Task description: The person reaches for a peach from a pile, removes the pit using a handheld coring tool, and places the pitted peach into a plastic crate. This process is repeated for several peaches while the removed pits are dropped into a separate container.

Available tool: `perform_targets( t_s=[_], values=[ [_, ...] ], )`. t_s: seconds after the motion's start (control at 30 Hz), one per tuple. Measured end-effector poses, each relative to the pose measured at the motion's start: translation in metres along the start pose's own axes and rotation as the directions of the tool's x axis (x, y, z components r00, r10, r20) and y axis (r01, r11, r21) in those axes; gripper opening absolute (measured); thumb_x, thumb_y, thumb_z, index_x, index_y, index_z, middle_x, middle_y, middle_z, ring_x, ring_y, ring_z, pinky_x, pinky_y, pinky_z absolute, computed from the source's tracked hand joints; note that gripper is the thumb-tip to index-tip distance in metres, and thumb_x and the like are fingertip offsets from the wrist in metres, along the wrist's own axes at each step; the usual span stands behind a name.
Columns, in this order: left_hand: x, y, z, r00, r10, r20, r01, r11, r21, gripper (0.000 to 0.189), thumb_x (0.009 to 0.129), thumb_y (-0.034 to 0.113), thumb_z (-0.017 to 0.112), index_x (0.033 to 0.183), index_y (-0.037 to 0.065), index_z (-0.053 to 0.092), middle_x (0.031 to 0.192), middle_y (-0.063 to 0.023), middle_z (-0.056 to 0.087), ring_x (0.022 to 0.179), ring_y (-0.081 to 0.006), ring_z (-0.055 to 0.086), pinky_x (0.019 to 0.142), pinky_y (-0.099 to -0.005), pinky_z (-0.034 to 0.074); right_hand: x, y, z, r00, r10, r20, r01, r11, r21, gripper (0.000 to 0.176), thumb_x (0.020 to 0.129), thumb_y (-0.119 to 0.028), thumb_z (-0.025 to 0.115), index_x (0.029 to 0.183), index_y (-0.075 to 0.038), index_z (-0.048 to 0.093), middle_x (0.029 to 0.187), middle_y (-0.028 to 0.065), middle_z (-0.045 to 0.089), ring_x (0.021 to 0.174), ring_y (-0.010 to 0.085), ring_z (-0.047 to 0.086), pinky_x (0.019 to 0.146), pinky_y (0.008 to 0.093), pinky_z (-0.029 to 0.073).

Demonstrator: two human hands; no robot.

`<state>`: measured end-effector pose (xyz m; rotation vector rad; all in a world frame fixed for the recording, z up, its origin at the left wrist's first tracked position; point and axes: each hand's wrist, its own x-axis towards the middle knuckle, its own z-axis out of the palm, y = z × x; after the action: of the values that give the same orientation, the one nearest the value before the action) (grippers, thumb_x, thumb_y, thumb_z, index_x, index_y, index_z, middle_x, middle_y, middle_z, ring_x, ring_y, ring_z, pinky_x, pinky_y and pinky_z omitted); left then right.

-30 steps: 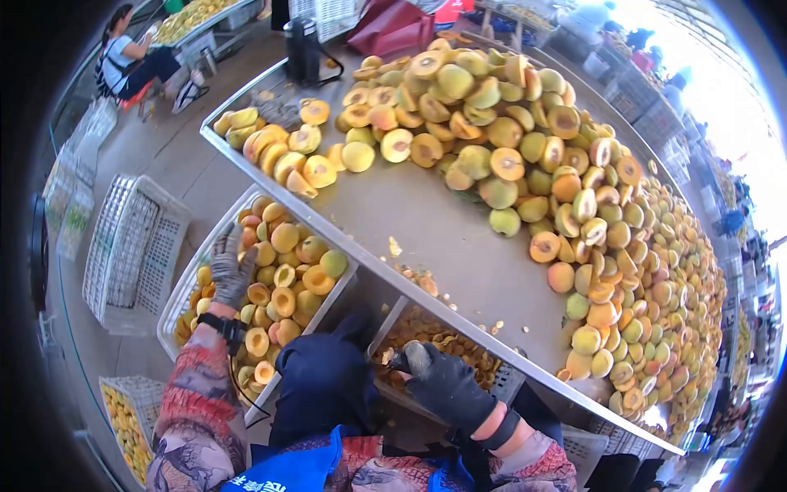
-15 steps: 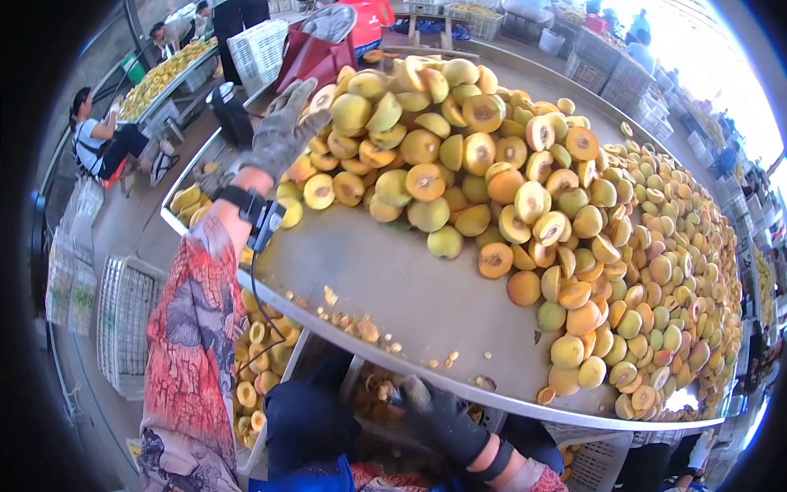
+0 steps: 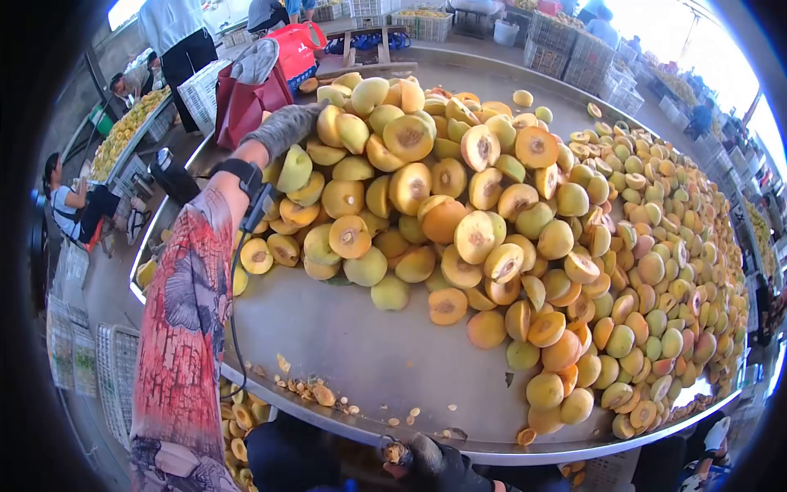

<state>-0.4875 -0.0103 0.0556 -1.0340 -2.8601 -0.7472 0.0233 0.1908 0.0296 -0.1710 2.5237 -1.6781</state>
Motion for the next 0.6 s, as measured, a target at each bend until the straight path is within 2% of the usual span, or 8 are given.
perform_targets(
  t_s=[0.07, 0.1, 0.2, 0.23, 0.27, 0.33, 0.37, 0.6],
  values=[
    [-0.029, 0.041, -0.002, 0.999, 0.034, 0.028, -0.044, 0.848, 0.528, 0.035, 0.094, 0.019, 0.036, 0.125, 0.006, 0.046, 0.116, -0.0121, 0.057, 0.103, -0.0232, 0.057, 0.088, -0.0303, 0.044, 0.005, -0.002, -0.006, 0.999, 0.004, 0.037, -0.002, 0.998, -0.066, 0.041, 0.065, -0.015, 0.072, 0.100, -0.004, 0.056, 0.078, 0.0119, 0.056, 0.068, 0.0305, 0.058, 0.060, 0.0379, 0.044],
    [-0.039, 0.045, 0.004, 0.993, 0.112, 0.035, -0.113, 0.824, 0.556, 0.038, 0.091, 0.010, 0.034, 0.127, 0.006, 0.043, 0.124, -0.0157, 0.050, 0.110, -0.0266, 0.053, 0.093, -0.0333, 0.041, 0.006, -0.004, -0.009, 0.997, 0.017, 0.074, -0.006, 0.989, -0.150, 0.040, 0.069, -0.018, 0.075, 0.099, -0.003, 0.053, 0.073, 0.0142, 0.059, 0.065, 0.0324, 0.062, 0.057, 0.0377, 0.048],
    [-0.064, 0.059, 0.030, 0.971, 0.184, 0.152, -0.233, 0.871, 0.432, 0.038, 0.092, 0.009, 0.032, 0.128, 0.008, 0.043, 0.126, -0.0162, 0.048, 0.113, -0.0262, 0.050, 0.095, -0.0325, 0.040, 0.011, -0.014, -0.007, 0.990, -0.099, 0.097, 0.109, 0.989, -0.105, 0.041, 0.070, -0.017, 0.074, 0.102, -0.003, 0.052, 0.077, 0.0157, 0.060, 0.068, 0.0327, 0.062, 0.059, 0.0380, 0.048],
    [-0.076, 0.062, 0.038, 0.961, 0.188, 0.204, -0.260, 0.865, 0.428, 0.039, 0.091, 0.019, 0.038, 0.129, 0.010, 0.043, 0.125, -0.0166, 0.049, 0.115, -0.0282, 0.048, 0.098, -0.0337, 0.037, 0.012, -0.006, -0.005, 0.983, -0.139, 0.117, 0.136, 0.990, 0.036, 0.042, 0.071, -0.015, 0.073, 0.104, -0.002, 0.051, 0.081, 0.0170, 0.060, 0.072, 0.0340, 0.062, 0.061, 0.0384, 0.049],
    [-0.090, 0.083, 0.040, 0.957, 0.187, 0.222, -0.266, 0.870, 0.414, 0.039, 0.091, 0.019, 0.038, 0.129, 0.010, 0.043, 0.125, -0.0166, 0.049, 0.115, -0.0282, 0.048, 0.098, -0.0337, 0.037, 0.012, -0.006, -0.003, 0.986, -0.119, 0.117, 0.114, 0.992, 0.044, 0.042, 0.071, -0.015, 0.073, 0.104, -0.002, 0.051, 0.081, 0.0170, 0.060, 0.072, 0.0340, 0.062, 0.061, 0.0384, 0.049],
    [-0.116, 0.131, 0.041, 0.978, -0.156, 0.137, 0.099, 0.929, 0.356, 0.046, 0.089, 0.033, 0.044, 0.128, 0.008, 0.043, 0.122, -0.0173, 0.050, 0.114, -0.0316, 0.047, 0.098, -0.0369, 0.037, 0.014, -0.008, 0.004, 0.990, -0.091, 0.109, 0.090, 0.996, 0.012, 0.042, 0.071, -0.014, 0.073, 0.105, -0.002, 0.051, 0.085, 0.0182, 0.060, 0.076, 0.0355, 0.061, 0.064, 0.0386, 0.049],
    [-0.119, 0.105, 0.056, 0.984, -0.134, 0.115, 0.099, 0.959, 0.267, 0.054, 0.086, 0.043, 0.047, 0.127, 0.007, 0.043, 0.121, -0.0185, 0.051, 0.113, -0.0342, 0.047, 0.097, -0.0401, 0.036, 0.013, -0.009, 0.004, 0.986, -0.132, 0.104, 0.138, 0.989, -0.051, 0.043, 0.071, -0.013, 0.073, 0.106, -0.002, 0.050, 0.087, 0.0186, 0.060, 0.078, 0.0364, 0.061, 0.066, 0.0381, 0.049],
    [-0.178, 0.129, 0.075, 0.986, -0.111, 0.127, 0.053, 0.918, 0.393, 0.053, 0.084, 0.042, 0.051, 0.126, 0.009, 0.045, 0.110, -0.0195, 0.057, 0.100, -0.0369, 0.053, 0.088, -0.0437, 0.039, -0.001, 0.005, 0.015, 0.991, -0.106, 0.084, 0.097, 0.990, 0.097, 0.048, 0.072, -0.013, 0.072, 0.112, -0.002, 0.049, 0.087, 0.0179, 0.060, 0.081, 0.0326, 0.062, 0.067, 0.0363, 0.049]
  ],
)
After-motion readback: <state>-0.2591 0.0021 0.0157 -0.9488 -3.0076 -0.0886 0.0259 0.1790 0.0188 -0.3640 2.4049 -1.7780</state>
